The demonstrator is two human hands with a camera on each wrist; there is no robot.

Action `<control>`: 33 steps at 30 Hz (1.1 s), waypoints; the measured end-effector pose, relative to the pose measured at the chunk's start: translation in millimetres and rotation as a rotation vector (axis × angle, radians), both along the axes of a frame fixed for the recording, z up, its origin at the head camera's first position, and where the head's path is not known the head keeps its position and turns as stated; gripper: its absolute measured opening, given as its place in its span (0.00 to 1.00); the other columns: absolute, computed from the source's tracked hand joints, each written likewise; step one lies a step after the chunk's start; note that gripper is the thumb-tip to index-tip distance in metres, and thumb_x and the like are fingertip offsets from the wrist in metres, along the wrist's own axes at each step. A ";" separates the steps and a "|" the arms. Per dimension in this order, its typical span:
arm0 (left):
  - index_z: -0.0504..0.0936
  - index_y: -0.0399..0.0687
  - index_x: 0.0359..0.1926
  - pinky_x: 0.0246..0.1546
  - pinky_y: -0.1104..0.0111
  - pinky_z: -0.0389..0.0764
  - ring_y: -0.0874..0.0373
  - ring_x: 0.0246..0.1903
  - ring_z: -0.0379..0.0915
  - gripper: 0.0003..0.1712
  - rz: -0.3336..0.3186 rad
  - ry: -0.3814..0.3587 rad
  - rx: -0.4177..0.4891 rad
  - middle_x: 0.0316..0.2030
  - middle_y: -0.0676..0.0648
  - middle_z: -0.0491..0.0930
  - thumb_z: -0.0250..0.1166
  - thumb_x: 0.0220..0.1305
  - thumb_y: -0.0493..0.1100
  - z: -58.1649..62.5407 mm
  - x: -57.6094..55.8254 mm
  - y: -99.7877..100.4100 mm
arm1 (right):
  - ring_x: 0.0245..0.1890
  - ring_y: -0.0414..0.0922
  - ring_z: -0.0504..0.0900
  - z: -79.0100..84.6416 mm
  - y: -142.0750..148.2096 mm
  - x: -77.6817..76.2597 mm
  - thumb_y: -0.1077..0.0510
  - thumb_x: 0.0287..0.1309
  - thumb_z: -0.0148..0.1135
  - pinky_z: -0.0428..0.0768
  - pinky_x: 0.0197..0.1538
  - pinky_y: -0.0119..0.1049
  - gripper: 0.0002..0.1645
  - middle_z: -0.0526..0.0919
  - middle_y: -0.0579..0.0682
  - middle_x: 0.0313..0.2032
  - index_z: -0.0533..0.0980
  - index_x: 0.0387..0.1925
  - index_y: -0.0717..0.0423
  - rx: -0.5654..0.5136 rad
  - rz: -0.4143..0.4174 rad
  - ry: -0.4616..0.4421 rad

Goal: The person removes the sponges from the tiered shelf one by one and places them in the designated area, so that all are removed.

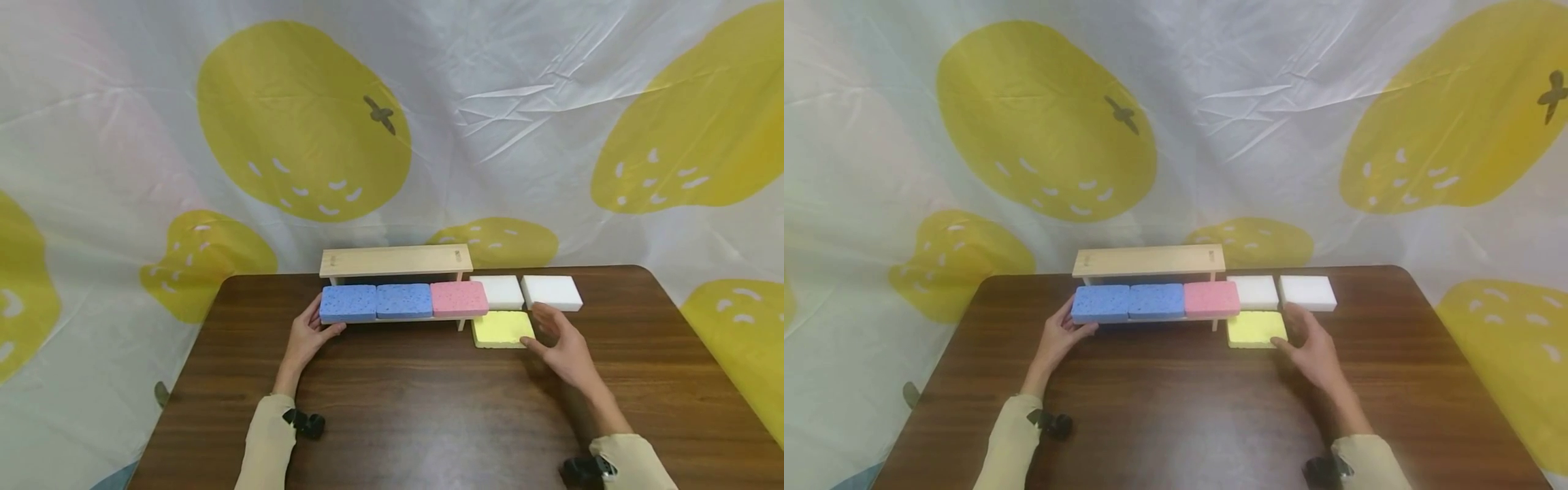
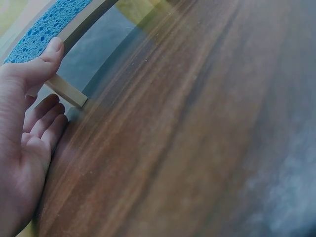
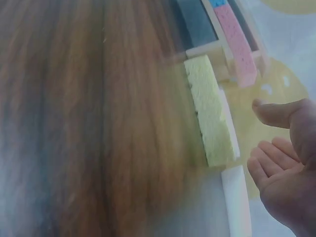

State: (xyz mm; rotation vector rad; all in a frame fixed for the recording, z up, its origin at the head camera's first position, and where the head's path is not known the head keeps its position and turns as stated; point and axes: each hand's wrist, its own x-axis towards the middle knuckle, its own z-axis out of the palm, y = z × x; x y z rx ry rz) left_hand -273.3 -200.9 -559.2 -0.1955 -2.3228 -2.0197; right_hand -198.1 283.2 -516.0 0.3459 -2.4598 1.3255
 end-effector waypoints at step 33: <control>0.58 0.39 0.77 0.49 0.83 0.78 0.48 0.64 0.73 0.51 0.005 0.011 -0.005 0.70 0.34 0.69 0.75 0.57 0.31 0.1 0.8 2.1 | 0.68 0.69 0.69 15.3 -69.2 -47.8 0.67 0.48 0.79 0.73 0.66 0.59 0.53 0.67 0.73 0.69 0.60 0.71 0.72 -0.013 0.123 -0.120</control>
